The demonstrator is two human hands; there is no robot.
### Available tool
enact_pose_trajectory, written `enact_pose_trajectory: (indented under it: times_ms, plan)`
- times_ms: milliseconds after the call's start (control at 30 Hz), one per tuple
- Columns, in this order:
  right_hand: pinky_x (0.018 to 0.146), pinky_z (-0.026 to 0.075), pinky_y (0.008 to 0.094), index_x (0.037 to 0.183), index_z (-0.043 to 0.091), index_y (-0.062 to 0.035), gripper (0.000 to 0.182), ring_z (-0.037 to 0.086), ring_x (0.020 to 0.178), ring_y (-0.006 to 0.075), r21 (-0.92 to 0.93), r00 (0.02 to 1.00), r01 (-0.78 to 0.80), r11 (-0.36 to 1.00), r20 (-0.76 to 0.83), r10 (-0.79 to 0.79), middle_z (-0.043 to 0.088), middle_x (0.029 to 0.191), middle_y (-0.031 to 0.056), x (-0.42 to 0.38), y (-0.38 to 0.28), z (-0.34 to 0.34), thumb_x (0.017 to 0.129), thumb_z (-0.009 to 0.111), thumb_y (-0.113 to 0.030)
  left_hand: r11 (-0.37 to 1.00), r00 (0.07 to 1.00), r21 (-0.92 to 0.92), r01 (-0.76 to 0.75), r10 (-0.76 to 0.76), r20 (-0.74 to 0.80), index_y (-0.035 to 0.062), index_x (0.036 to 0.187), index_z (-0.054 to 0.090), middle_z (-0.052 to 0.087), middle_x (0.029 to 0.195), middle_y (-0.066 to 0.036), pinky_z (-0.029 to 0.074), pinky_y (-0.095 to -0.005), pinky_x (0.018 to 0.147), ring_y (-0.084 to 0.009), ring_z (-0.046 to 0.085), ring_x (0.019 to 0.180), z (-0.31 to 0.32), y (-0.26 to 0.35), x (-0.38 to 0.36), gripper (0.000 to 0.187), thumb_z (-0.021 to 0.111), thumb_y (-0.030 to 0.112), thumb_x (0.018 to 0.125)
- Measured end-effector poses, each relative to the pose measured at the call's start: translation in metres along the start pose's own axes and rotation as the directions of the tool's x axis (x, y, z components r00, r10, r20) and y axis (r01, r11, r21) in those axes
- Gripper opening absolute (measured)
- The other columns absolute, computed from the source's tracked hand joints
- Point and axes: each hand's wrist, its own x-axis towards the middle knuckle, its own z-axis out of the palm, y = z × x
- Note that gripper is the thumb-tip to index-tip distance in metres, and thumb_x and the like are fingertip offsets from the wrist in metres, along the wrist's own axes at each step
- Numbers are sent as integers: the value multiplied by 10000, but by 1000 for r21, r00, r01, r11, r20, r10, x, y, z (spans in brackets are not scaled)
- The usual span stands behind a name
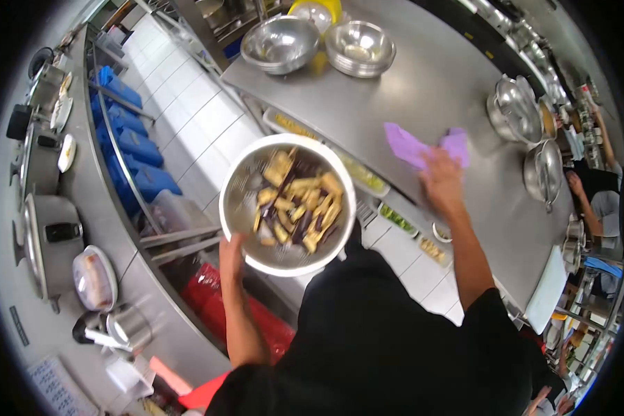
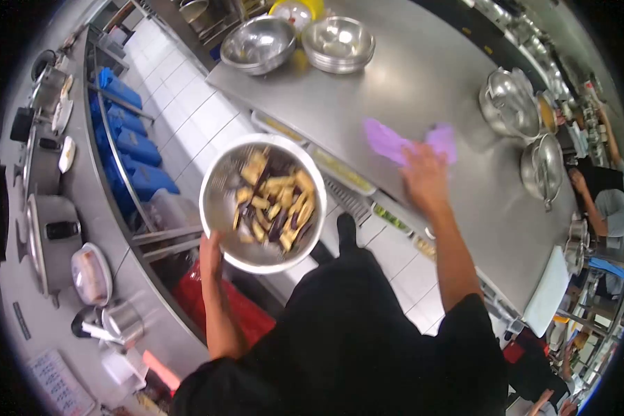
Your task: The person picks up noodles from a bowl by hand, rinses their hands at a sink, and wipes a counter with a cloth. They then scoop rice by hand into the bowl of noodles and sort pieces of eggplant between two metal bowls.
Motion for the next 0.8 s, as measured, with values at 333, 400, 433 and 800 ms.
enact_pose_trajectory:
  times_ms: [333,400,433,800]
  plan:
    - [1131,314,546,1425,523,-161,495,416,1390,375,269,820,-529,805,-83,566,454,1492,204,-84,142,-40,938,583,-226,998,845,-40,-45,60,532,-62,1167,582,670,991,-93,514,-314,786,-170,626,849,199,136,27,377,569,188,885]
    - [1131,340,485,1402,546,-132,484,437,1369,397,416,817,-374,829,-275,507,480,1466,222,-56,108,-80,931,609,-226,1000,784,-7,-11,13,620,-56,1227,559,682,1044,-121,540,-332,791,-201,668,873,234,131,41,444,582,274,931]
    - [1130,350,449,1389,557,-120,479,449,1358,405,437,820,-314,843,-323,472,499,1447,227,-38,92,-94,928,624,-230,999,763,-16,31,-13,646,-50,1247,551,684,1061,-127,543,-335,796,-208,674,888,251,128,46,470,587,307,943]
    - [1115,380,422,1367,577,-102,455,479,1329,384,485,987,1,874,-143,78,515,1433,215,129,59,-44,973,590,-327,907,906,16,-420,419,56,46,1349,526,601,988,-27,516,-290,710,-117,570,857,193,156,160,511,601,403,990]
